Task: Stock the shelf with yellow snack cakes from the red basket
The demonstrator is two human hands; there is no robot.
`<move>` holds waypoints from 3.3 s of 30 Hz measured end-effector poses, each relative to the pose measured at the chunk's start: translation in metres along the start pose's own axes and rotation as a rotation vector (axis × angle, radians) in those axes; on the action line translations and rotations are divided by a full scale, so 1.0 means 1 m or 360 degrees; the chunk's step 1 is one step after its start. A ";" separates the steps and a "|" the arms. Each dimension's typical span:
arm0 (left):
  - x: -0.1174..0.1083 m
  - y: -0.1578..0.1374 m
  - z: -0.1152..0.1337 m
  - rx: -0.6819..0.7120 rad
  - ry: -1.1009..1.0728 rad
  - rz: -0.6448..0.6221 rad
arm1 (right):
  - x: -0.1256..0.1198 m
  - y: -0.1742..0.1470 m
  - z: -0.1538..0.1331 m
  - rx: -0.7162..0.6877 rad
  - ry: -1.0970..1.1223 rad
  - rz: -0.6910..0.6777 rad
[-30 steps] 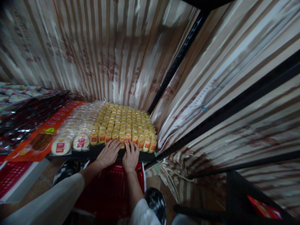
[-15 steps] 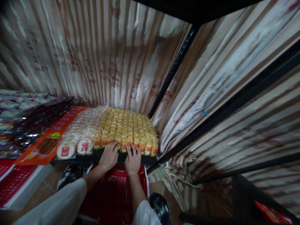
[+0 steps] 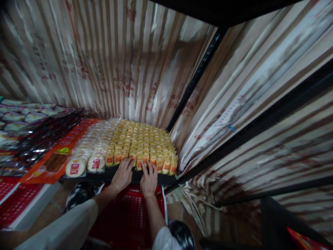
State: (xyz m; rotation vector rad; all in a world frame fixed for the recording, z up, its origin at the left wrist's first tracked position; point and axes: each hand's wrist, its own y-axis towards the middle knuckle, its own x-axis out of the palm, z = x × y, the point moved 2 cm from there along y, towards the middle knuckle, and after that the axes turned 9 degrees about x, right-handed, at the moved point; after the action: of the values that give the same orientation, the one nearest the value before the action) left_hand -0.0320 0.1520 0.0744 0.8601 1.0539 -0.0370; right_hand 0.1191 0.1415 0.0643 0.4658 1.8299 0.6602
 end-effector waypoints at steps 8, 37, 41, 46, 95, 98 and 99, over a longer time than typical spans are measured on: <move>-0.004 0.003 0.002 -0.0044 -0.0072 -0.0062 | -0.007 0.005 -0.005 0.0024 0.0116 0.0010; -0.038 0.021 -0.011 -0.0122 -0.0403 0.0396 | 0.039 0.027 -0.061 0.0808 0.0130 0.0281; -0.064 0.060 -0.033 -0.0109 -0.0242 0.0156 | 0.035 0.030 -0.072 0.0813 0.0067 0.0228; -0.058 0.104 -0.076 -0.0213 -0.0065 -0.0355 | 0.032 0.033 -0.079 0.0725 0.0008 0.0172; 0.016 0.153 -0.081 -0.0009 -0.0125 -0.1039 | 0.036 0.029 -0.071 0.1040 -0.0164 0.0362; 0.015 0.151 -0.079 -0.0003 -0.0128 -0.1040 | 0.037 0.029 -0.072 0.1027 -0.0137 0.0342; 0.014 0.150 -0.079 -0.0004 -0.0126 -0.1040 | 0.037 0.029 -0.072 0.1028 -0.0131 0.0333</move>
State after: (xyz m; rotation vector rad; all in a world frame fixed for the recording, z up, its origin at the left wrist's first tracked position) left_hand -0.0209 0.3097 0.1379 0.4771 1.2205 -0.6129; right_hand 0.0393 0.1707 0.0754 1.1026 1.9074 0.1618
